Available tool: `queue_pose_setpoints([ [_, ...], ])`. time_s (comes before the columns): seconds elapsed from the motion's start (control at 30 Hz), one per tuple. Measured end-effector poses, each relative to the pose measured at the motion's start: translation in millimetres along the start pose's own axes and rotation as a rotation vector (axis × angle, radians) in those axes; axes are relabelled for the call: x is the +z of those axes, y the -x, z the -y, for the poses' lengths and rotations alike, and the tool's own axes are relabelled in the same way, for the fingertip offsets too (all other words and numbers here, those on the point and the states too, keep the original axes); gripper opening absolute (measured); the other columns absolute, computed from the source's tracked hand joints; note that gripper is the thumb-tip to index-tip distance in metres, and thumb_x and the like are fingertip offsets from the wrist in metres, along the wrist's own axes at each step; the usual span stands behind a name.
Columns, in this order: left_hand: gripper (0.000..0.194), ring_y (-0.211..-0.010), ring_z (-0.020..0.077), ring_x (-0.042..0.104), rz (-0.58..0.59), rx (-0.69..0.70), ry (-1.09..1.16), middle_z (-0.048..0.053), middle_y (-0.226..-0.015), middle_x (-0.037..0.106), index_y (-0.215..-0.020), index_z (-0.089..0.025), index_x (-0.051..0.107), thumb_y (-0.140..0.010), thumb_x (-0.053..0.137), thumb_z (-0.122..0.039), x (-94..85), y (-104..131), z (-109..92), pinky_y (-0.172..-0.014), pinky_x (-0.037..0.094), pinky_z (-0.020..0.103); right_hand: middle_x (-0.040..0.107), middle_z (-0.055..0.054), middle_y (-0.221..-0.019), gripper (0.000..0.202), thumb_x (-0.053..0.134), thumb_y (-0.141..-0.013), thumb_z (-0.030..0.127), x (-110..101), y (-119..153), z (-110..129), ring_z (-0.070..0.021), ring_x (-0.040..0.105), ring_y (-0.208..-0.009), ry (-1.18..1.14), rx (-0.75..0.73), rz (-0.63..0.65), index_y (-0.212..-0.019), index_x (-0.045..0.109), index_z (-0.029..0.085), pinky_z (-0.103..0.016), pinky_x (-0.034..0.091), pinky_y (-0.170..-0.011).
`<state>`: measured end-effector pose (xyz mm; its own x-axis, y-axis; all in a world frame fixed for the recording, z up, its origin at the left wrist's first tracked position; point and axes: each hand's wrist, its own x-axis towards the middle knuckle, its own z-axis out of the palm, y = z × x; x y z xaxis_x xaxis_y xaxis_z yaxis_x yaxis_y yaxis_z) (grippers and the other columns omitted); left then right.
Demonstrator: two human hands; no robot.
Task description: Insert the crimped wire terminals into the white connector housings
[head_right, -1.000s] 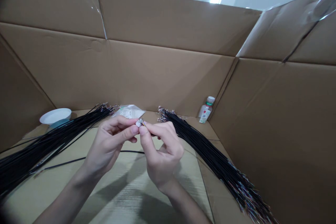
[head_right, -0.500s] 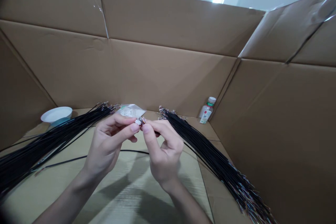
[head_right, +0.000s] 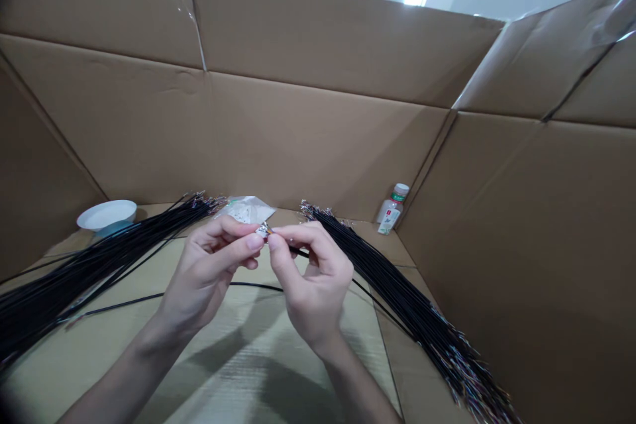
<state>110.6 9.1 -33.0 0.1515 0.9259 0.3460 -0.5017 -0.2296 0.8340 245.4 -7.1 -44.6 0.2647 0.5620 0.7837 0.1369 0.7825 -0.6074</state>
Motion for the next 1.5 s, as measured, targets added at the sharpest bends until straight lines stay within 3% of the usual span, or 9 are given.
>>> queue_pose_setpoints([
  [0.3,0.014,-0.060,0.0064,0.060,-0.046,-0.099,0.112,-0.003,-0.065,0.068,-0.072,-0.020,0.079,-0.072,0.094,-0.021,6.3,5.9,-6.7,-0.054,0.057,0.011,0.069,-0.001,-0.084,0.011,0.069,-0.096,0.015,6.9,5.4,-8.8,-0.0178,0.062,-0.076,0.066,-0.099,-0.040,-0.095,0.074,0.025,-0.033,0.049,-0.064],
  [0.67,0.016,-0.060,0.0061,0.063,-0.030,-0.110,0.110,-0.002,-0.073,0.071,-0.073,-0.020,0.079,-0.071,0.094,-0.022,5.3,0.5,3.0,-0.053,0.056,0.011,0.067,0.000,-0.080,0.016,0.066,-0.094,0.010,3.2,4.1,-8.6,-0.0187,0.059,-0.075,0.196,-0.219,-0.038,-0.094,0.072,0.025,-0.035,0.045,-0.066],
  [0.77,0.016,-0.062,0.0063,0.063,-0.022,-0.108,0.105,-0.002,-0.074,0.072,-0.074,-0.021,0.079,-0.072,0.094,-0.023,3.7,1.4,3.0,-0.054,0.056,0.011,0.069,0.000,-0.084,0.016,0.068,-0.095,0.010,4.2,4.3,-7.4,-0.0166,0.060,-0.077,0.131,-0.156,-0.032,-0.095,0.074,0.025,-0.033,0.048,-0.067],
  [0.87,0.014,-0.066,0.0074,0.064,-0.024,-0.079,0.095,-0.002,-0.076,0.073,-0.079,-0.021,0.078,-0.076,0.092,-0.024,1.6,0.7,3.2,-0.056,0.056,0.011,0.072,0.000,-0.087,0.009,0.070,-0.097,0.018,6.5,4.2,-6.7,-0.0153,0.066,-0.078,-0.017,0.032,-0.012,-0.096,0.075,0.025,-0.030,0.053,-0.068],
  [0.97,0.011,-0.067,0.0081,0.066,-0.024,0.031,0.029,-0.002,-0.079,0.075,-0.083,-0.021,0.077,-0.081,0.088,-0.022,0.5,-0.9,4.6,-0.058,0.057,0.012,0.075,0.000,-0.087,0.004,0.073,-0.097,0.026,7.9,3.0,-7.9,-0.0149,0.068,-0.076,-0.168,0.206,0.017,-0.096,0.076,0.025,-0.029,0.057,-0.070],
  [1.1,0.011,-0.070,0.0125,0.070,-0.087,0.246,-0.195,-0.001,-0.084,0.077,-0.089,-0.022,0.076,-0.084,0.085,-0.021,2.5,-0.2,8.4,-0.061,0.059,0.019,0.073,0.000,-0.085,0.009,0.075,-0.096,0.032,5.8,0.5,-9.7,-0.0128,0.062,-0.070,-0.249,0.309,0.028,-0.093,0.077,0.023,-0.027,0.053,-0.065],
  [1.27,0.025,-0.072,0.0178,0.072,-0.204,0.645,-0.554,0.000,-0.086,0.080,-0.095,-0.029,0.082,-0.077,0.087,-0.011,-0.5,2.5,15.9,-0.071,0.060,0.030,0.071,0.000,-0.083,0.010,0.076,-0.094,0.033,3.0,-2.4,-9.1,-0.0119,0.057,-0.070,-0.306,0.379,0.032,-0.092,0.077,0.023,-0.024,0.050,-0.064],
  [1.4,0.038,-0.076,0.0220,0.076,-0.182,0.863,-0.784,-0.001,-0.088,0.083,-0.098,-0.036,0.084,-0.071,0.090,-0.010,-15.2,0.2,20.5,-0.078,0.060,0.035,0.072,0.000,-0.085,0.008,0.078,-0.093,0.031,3.0,-3.5,-8.5,-0.0111,0.059,-0.072,-0.387,0.420,0.034,-0.093,0.078,0.024,-0.022,0.051,-0.065],
  [1.5,0.053,-0.079,0.0218,0.077,-0.090,1.052,-0.954,-0.002,-0.097,0.084,-0.112,-0.039,0.081,-0.071,0.088,-0.005,-21.6,-1.0,19.1,-0.077,0.059,0.032,0.073,0.001,-0.083,0.006,0.078,-0.094,0.030,2.5,-3.6,-8.4,-0.0105,0.061,-0.072,-0.410,0.430,0.047,-0.093,0.078,0.024,-0.021,0.051,-0.066],
])
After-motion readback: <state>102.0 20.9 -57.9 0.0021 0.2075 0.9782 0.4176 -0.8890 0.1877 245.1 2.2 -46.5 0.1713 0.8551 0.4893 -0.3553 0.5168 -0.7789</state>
